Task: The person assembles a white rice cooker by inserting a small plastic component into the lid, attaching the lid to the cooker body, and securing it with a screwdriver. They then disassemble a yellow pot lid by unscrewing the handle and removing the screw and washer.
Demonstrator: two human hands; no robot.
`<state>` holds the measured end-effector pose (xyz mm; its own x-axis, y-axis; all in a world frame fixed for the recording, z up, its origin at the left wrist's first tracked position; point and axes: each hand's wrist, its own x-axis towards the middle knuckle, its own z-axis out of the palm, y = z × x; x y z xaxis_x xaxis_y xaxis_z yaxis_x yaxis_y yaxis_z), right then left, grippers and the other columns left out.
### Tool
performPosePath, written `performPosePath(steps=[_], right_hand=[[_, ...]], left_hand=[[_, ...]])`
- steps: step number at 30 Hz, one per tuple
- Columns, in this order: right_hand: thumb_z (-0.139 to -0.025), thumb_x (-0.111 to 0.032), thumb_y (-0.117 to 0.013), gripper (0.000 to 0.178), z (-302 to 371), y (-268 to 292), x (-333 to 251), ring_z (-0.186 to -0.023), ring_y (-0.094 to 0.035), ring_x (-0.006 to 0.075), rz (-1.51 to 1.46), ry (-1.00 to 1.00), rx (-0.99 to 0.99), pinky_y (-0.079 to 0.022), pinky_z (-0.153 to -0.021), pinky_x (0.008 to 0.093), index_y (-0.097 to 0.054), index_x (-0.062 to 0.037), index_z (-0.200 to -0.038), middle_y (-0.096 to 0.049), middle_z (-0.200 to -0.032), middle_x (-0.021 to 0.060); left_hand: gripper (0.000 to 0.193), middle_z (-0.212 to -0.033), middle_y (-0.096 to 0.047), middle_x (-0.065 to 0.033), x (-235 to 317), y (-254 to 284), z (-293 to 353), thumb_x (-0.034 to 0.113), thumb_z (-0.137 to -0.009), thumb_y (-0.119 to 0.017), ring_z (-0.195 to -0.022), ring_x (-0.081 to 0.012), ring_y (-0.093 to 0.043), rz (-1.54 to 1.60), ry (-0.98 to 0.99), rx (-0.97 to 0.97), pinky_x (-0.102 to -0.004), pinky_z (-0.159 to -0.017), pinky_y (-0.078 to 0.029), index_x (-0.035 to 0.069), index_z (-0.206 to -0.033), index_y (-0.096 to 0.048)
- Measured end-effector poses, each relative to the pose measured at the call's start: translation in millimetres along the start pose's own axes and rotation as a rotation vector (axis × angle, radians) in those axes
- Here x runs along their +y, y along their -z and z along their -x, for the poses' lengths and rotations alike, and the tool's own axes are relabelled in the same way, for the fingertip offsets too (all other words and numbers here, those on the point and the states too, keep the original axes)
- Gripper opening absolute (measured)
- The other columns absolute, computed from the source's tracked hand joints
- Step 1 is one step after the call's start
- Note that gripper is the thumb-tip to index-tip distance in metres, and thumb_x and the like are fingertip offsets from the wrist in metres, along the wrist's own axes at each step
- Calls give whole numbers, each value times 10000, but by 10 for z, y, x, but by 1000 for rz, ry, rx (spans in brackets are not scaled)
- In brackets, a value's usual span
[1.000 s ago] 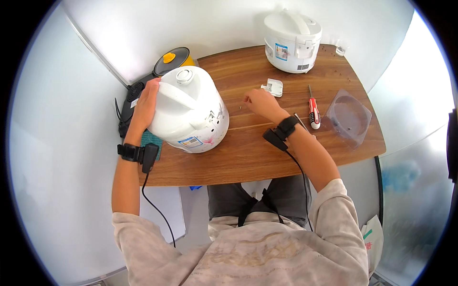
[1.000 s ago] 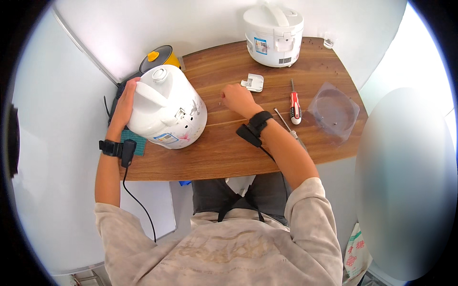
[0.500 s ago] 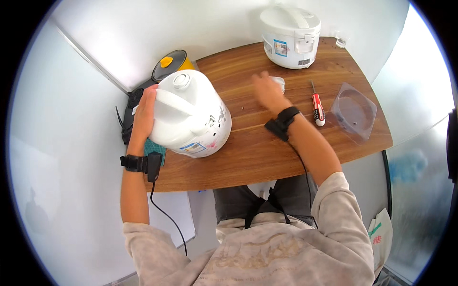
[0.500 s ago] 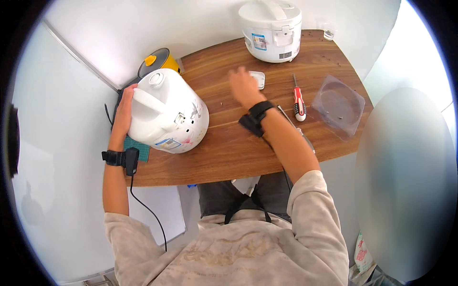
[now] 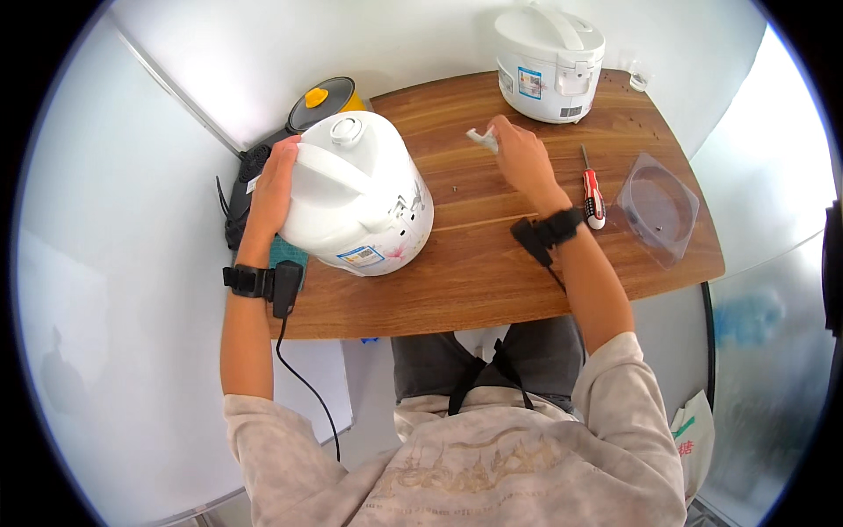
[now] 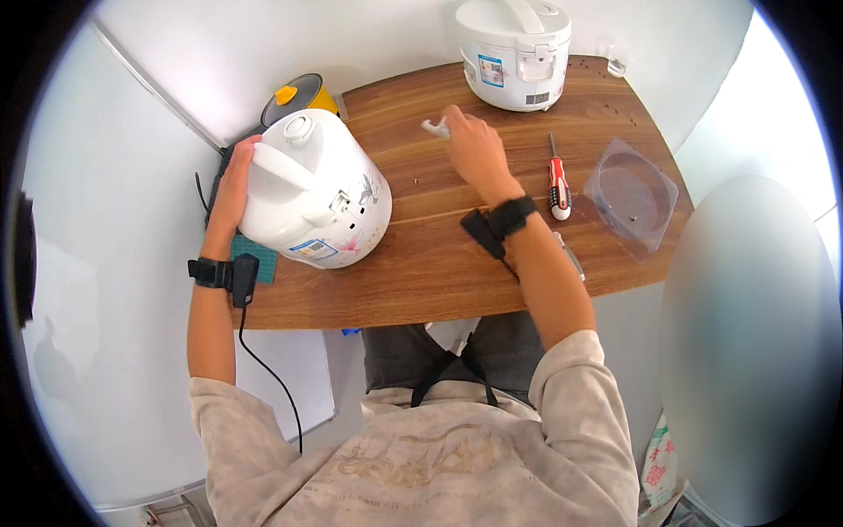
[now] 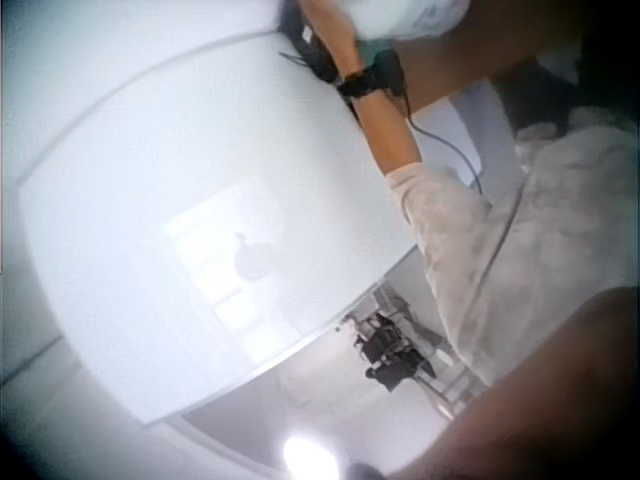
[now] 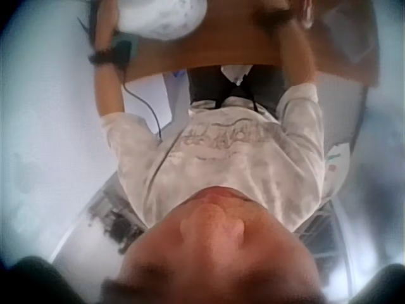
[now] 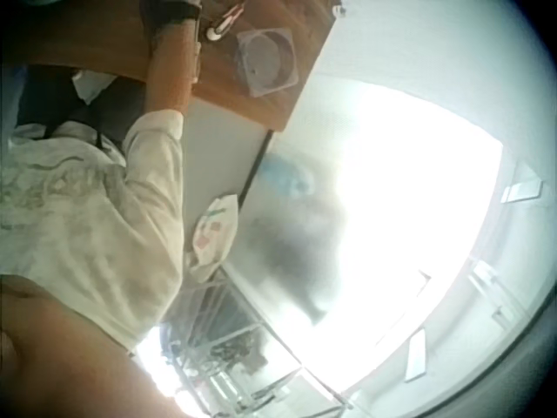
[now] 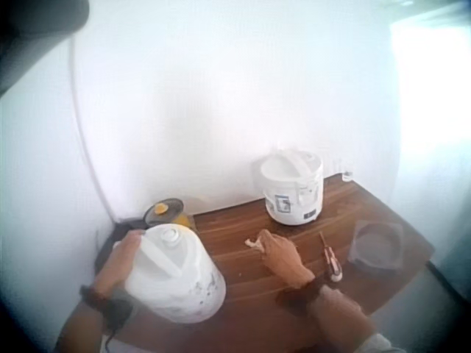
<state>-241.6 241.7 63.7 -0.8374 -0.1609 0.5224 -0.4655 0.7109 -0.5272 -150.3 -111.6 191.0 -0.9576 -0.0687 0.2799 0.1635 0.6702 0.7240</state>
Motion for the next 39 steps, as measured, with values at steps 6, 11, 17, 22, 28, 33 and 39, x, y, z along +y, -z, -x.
performPosePath(steps=[6, 11, 17, 22, 28, 33, 39], right_hand=[[-1064, -147, -429, 215, 521, 356, -916, -806, -614, 209, -879, -293, 15, -486, -755, 328, -612, -34, -1067, -657, -877, 78], [-1066, -218, -430, 253, 781, 425, -1200, -965, -543, 124, -1558, -509, -201, -449, -852, 281, -576, -38, -1167, -611, -1076, 43], [-749, -302, -831, 878, 853, 300, -1377, -1166, -551, 348, -834, -107, -170, -474, -973, 433, -301, 17, -1373, -507, -1258, 228], [-739, -305, -819, 824, 930, 15, -1370, -1135, -562, 384, -688, 12, -87, -512, -906, 444, -370, 8, -1354, -478, -1265, 213], [-724, -305, -826, 892, 996, -144, -1437, -1123, -582, 358, -500, 52, 83, -559, -843, 430, -401, -20, -1455, -477, -1283, 192], [-736, -282, -832, 912, 1016, -209, -1465, -1146, -581, 369, -492, 46, 133, -564, -871, 428, -381, -18, -1484, -488, -1326, 210], [-750, -259, -850, 899, 1024, -268, -1514, -1198, -593, 398, -582, 14, 166, -557, -900, 425, -370, 3, -1464, -538, -1357, 253]], left_hand=[[480, -1251, -614, -137, 12, -8, -1, 394, -1068, -366, -1167, -205, -545, 24, -19, -4, -316, -1045, -381, 28, -1309, -564], [482, -1243, -616, -131, 14, -6, 3, 392, -1070, -370, -1154, -201, -550, 25, -16, 5, -311, -1038, -388, 24, -1314, -562], [490, -1238, -618, -129, 97, -12, 24, 402, -1070, -368, -1142, -195, -556, 17, -7, 3, -306, -1031, -394, 26, -1320, -559], [492, -1237, -618, -128, 32, 2, 1, 410, -1070, -364, -1144, -191, -553, -4, -2, 12, -307, -1031, -393, 35, -1321, -561], [501, -1241, -619, -127, 65, -20, 17, 427, -1066, -364, -1154, -196, -552, -10, 24, 12, -319, -1040, -388, 49, -1326, -564], [504, -1244, -618, -128, 27, -16, 4, 433, -1064, -365, -1158, -196, -550, -5, 18, 12, -321, -1041, -387, 54, -1328, -565], [500, -1241, -620, -125, 25, -18, -2, 433, -1063, -370, -1157, -192, -549, 15, 26, 13, -318, -1037, -389, 55, -1325, -568]])
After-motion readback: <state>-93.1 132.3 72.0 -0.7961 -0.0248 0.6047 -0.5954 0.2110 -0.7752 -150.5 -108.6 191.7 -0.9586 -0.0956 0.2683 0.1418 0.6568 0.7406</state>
